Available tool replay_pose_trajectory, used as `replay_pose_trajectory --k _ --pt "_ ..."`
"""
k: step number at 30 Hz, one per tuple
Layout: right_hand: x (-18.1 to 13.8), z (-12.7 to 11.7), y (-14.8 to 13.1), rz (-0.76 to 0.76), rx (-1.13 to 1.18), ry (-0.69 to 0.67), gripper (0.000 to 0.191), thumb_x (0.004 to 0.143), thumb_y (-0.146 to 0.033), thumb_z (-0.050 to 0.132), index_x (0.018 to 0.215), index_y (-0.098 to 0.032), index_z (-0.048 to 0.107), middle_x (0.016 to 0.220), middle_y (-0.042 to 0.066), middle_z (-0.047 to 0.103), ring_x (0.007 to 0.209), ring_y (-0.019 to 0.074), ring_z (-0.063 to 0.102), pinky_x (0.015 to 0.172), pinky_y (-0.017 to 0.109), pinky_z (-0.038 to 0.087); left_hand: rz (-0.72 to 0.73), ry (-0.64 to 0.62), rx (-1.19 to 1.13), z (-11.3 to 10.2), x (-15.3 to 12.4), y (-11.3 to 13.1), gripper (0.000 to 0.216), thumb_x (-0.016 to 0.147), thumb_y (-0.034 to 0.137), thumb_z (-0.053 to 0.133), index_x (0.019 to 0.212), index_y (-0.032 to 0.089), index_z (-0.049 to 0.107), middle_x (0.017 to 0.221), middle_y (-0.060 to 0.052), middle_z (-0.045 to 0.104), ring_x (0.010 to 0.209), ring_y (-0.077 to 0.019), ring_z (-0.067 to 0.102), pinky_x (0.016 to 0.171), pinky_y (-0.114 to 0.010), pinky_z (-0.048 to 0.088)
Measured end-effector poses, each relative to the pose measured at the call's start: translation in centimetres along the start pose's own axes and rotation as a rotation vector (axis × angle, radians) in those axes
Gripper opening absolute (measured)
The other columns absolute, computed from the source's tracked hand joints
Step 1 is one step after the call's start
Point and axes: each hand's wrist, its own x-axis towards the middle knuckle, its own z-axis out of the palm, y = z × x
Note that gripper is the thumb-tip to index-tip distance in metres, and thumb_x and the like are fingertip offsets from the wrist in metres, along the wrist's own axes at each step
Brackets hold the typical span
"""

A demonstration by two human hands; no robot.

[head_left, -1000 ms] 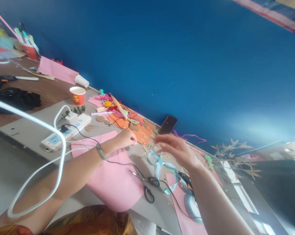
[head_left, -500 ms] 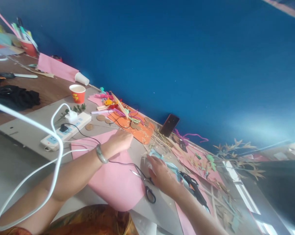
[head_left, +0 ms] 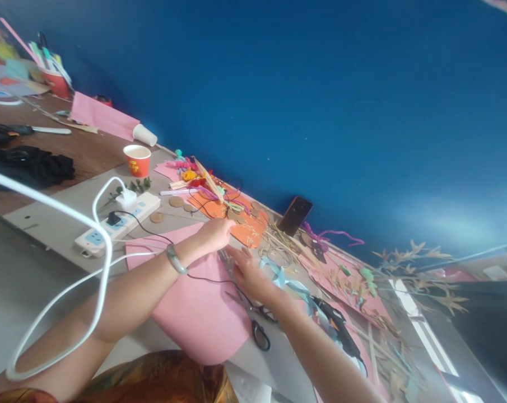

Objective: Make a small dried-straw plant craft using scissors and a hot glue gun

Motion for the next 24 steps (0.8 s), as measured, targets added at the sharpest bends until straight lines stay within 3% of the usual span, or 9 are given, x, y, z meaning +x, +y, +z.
replay_pose_trajectory --k 3,6,10,14,16,20,24 --pt "2.6 -0.2 0.4 -0.016 -0.023 0.012 0.069 0.07 0.003 0.038 0.136 -0.018 0.041 0.122 0.011 0.062 0.114 0.0236 0.054 0.107 0.05 0.032 -0.056 0.004 0.026 -0.1 0.3 -0.6 0.044 0.084 0.01 0.04 0.122 0.013 0.061 0.109 -0.012 0.07 0.102 -0.0237 0.065 0.089 -0.033 0.048" --pt "3.6 -0.1 0.4 -0.06 -0.07 -0.025 0.074 0.068 0.005 0.038 0.138 -0.017 0.037 0.123 0.011 0.061 0.117 0.0223 0.053 0.11 0.049 0.029 -0.094 0.015 0.079 -0.1 0.6 -1.1 0.042 0.085 0.011 0.04 0.121 0.014 0.062 0.111 -0.011 0.069 0.105 -0.0226 0.064 0.09 -0.031 0.047" --pt "1.9 -0.4 0.4 -0.126 -0.148 -0.123 0.079 0.069 0.004 0.037 0.145 -0.013 0.027 0.13 0.013 0.057 0.125 0.02 0.047 0.115 0.048 0.018 -0.119 0.03 0.1 0.2 1.0 -1.5 0.039 0.086 0.012 0.041 0.118 0.015 0.063 0.113 -0.011 0.069 0.108 -0.0221 0.062 0.093 -0.03 0.046" --pt "-0.8 -2.0 0.4 -0.151 -0.191 -0.214 0.073 0.074 -0.003 0.042 0.145 -0.01 0.027 0.142 0.018 0.045 0.135 0.0239 0.037 0.115 0.048 0.018 -0.122 0.034 0.106 0.6 1.1 -1.6 0.038 0.085 0.011 0.042 0.115 0.014 0.065 0.109 -0.011 0.07 0.105 -0.0224 0.063 0.093 -0.031 0.046" --pt "-1.3 -2.8 0.4 -0.165 -0.178 -0.248 0.069 0.076 -0.004 0.041 0.144 -0.012 0.031 0.14 0.016 0.048 0.132 0.0242 0.042 0.115 0.049 0.018 -0.115 0.039 0.117 0.8 1.2 -1.7 0.037 0.084 0.011 0.043 0.113 0.014 0.065 0.108 -0.011 0.07 0.104 -0.0225 0.064 0.093 -0.031 0.046" --pt "-0.4 -3.3 0.4 -0.117 -0.128 -0.191 0.059 0.08 -0.004 0.038 0.138 -0.015 0.042 0.126 0.012 0.062 0.119 0.0221 0.055 0.114 0.05 0.022 -0.122 0.04 0.145 0.8 1.2 -1.7 0.035 0.082 0.01 0.043 0.108 0.015 0.067 0.103 -0.011 0.071 0.101 -0.0226 0.065 0.089 -0.031 0.046" --pt "0.5 -2.3 0.2 -0.05 -0.117 -0.153 0.06 0.08 -0.003 0.037 0.139 -0.011 0.041 0.134 0.016 0.054 0.129 0.0234 0.046 0.112 0.048 0.028 -0.12 0.006 0.165 0.7 1.1 -1.7 0.034 0.08 0.008 0.044 0.103 0.015 0.068 0.098 -0.012 0.071 0.098 -0.0229 0.065 0.085 -0.03 0.046"
